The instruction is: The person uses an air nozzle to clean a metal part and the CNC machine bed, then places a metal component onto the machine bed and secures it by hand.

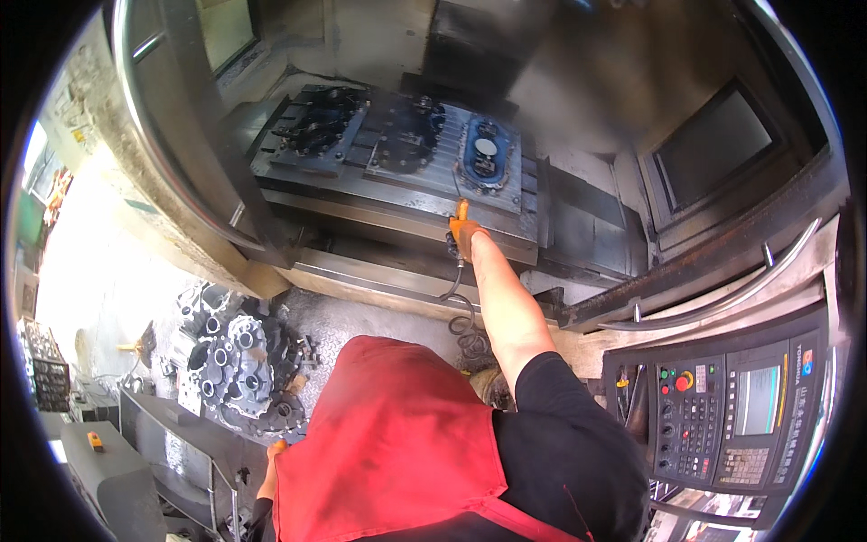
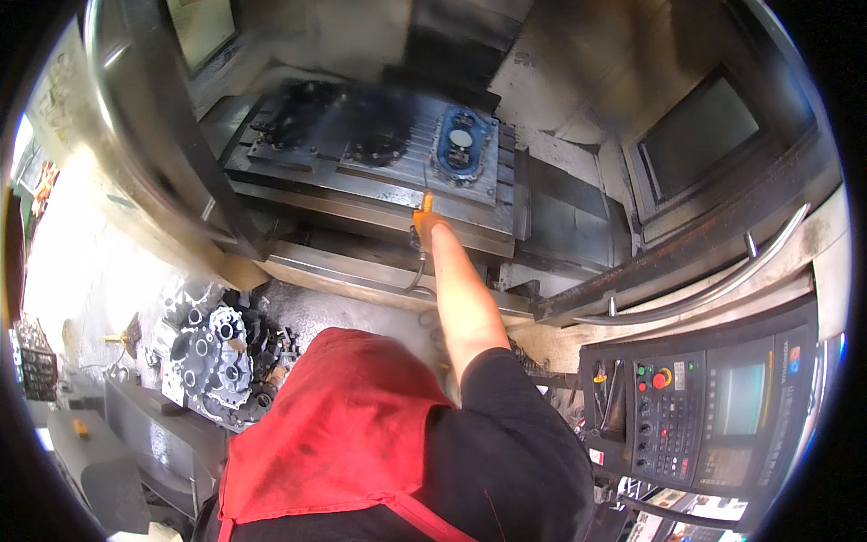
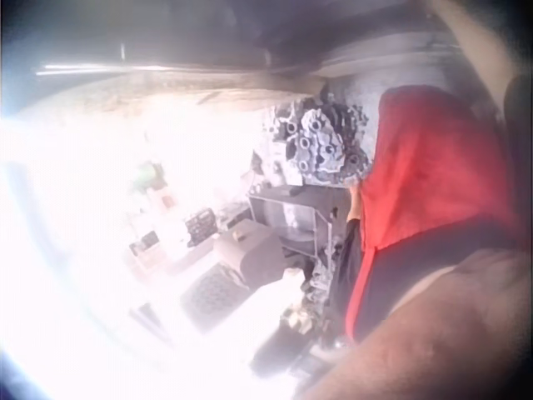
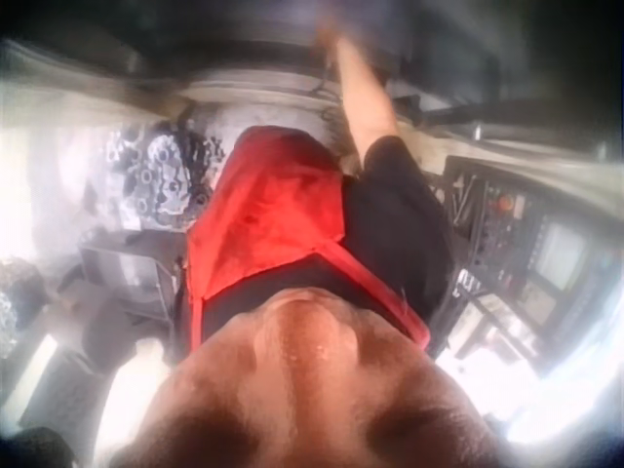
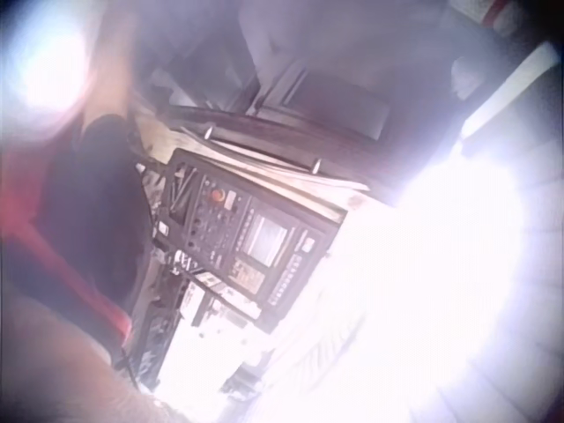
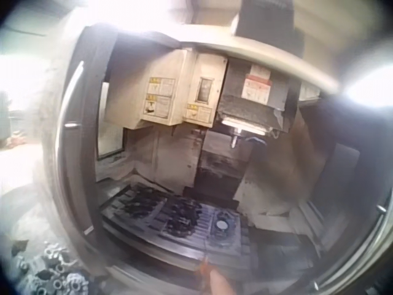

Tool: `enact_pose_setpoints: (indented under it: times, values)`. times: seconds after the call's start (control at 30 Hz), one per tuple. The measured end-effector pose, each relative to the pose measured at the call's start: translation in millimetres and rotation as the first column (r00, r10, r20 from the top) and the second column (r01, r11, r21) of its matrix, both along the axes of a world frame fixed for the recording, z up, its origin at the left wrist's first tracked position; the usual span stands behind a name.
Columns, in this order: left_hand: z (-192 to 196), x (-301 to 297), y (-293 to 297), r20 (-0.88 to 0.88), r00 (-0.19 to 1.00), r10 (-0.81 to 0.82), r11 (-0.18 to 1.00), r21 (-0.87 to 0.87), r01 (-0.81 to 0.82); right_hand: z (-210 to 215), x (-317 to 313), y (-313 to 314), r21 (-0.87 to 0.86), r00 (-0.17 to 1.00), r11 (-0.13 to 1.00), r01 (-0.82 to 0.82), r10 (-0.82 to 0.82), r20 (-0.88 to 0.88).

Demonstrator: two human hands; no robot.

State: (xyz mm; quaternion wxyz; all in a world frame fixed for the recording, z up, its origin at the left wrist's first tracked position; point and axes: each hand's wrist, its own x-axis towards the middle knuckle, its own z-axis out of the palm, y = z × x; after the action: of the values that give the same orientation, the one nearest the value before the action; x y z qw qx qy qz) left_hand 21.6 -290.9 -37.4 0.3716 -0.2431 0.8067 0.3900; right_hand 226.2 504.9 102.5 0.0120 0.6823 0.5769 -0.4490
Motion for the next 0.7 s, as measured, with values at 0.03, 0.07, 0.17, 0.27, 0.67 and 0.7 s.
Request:
enact_pose_setpoints:
  times: [0.03,0.07,0.17,0.27,0.67,0.7]
  values:
    - [-4.9,14.0,-8.6,0.029,0.999,0.028,0.999,-0.031,-0.027,-5.5,-4.3,6.3,-0.060,0.997,0.995,0.083,-0.083,-0.006]
    - [-8.6,27.4,-14.7,0.056,0.997,0.045,0.998,-0.046,-0.042,-11.8,-4.7,10.8,-0.076,0.990,0.990,0.115,-0.121,-0.074]
    - [-23.4,58.0,-4.3,0.093,0.995,0.030,0.999,-0.025,-0.028,-31.1,-5.5,23.9,-0.024,0.999,0.999,0.035,-0.035,-0.028]
    - [-35.2,67.8,27.4,0.052,0.998,-0.034,0.997,0.068,0.031,-40.4,-3.6,37.7,-0.036,1.000,0.999,0.014,-0.014,0.001]
    - [23.2,89.0,110.4,-0.402,0.888,-0.225,0.973,-0.045,0.226,14.8,66.1,-95.4,-0.143,0.787,0.919,-0.366,0.224,-0.575]
    - [28.6,93.1,109.5,-0.383,0.915,-0.125,0.987,0.048,0.155,13.1,76.4,-115.0,-0.221,0.824,0.863,-0.455,0.314,-0.471]
